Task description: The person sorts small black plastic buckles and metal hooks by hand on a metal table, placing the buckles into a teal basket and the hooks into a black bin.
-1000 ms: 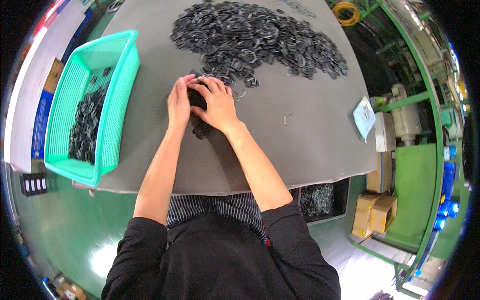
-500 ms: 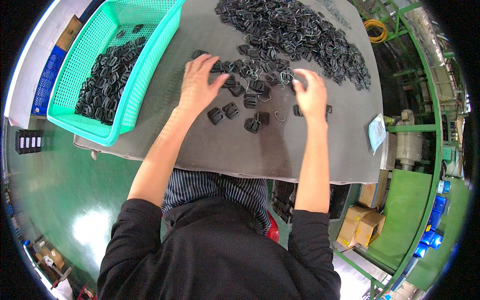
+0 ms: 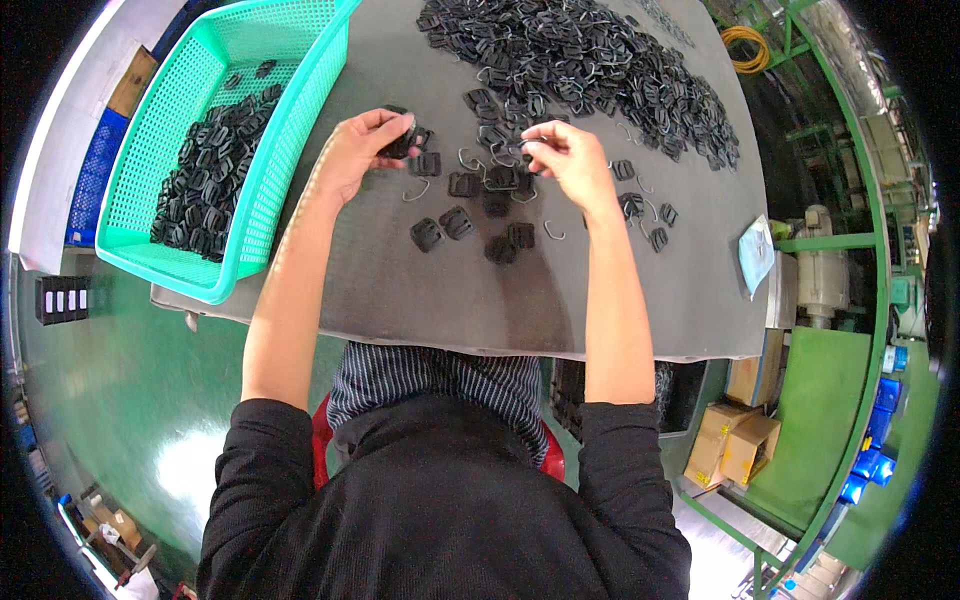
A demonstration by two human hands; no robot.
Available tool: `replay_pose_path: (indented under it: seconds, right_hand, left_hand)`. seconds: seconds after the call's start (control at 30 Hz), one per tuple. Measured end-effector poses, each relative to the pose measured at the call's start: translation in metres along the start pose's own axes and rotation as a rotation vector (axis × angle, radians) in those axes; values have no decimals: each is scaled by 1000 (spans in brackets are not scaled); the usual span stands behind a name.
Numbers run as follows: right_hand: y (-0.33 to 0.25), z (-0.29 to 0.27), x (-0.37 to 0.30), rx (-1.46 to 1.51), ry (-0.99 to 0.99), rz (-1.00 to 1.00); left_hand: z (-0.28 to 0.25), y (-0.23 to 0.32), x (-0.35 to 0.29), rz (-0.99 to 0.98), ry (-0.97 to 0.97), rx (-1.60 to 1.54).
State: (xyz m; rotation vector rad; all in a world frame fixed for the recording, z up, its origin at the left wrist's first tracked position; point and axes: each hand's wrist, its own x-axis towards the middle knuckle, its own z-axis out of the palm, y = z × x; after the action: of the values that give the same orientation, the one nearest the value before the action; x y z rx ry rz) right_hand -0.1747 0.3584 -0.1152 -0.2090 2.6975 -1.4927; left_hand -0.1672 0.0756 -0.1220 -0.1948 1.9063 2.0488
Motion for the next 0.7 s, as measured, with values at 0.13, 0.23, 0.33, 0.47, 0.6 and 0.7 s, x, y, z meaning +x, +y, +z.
replay_pose_path:
  seconds: [0.13, 0.23, 0.33, 0.47, 0.6, 0.7]
  right_hand:
    - [0, -2, -8, -452, 128, -167]
    - [-8, 11, -1, -449, 91, -178]
    - [-17, 40, 19, -555, 113, -163]
    - [-9, 54, 31, -664, 90, -170]
    - [-6, 30, 31, -330, -119, -12]
    - [3, 8, 25, 217, -100, 46]
  left_hand:
    - [10, -14, 20, 862, 330, 750]
    - [20, 21, 3, 372, 49, 483]
    - [11, 28, -6, 231, -14, 469]
    - [-20, 13, -8, 155, 13, -31]
    - [-36, -1, -5, 18, 170, 91]
    - [-23, -10, 11, 78, 388, 655]
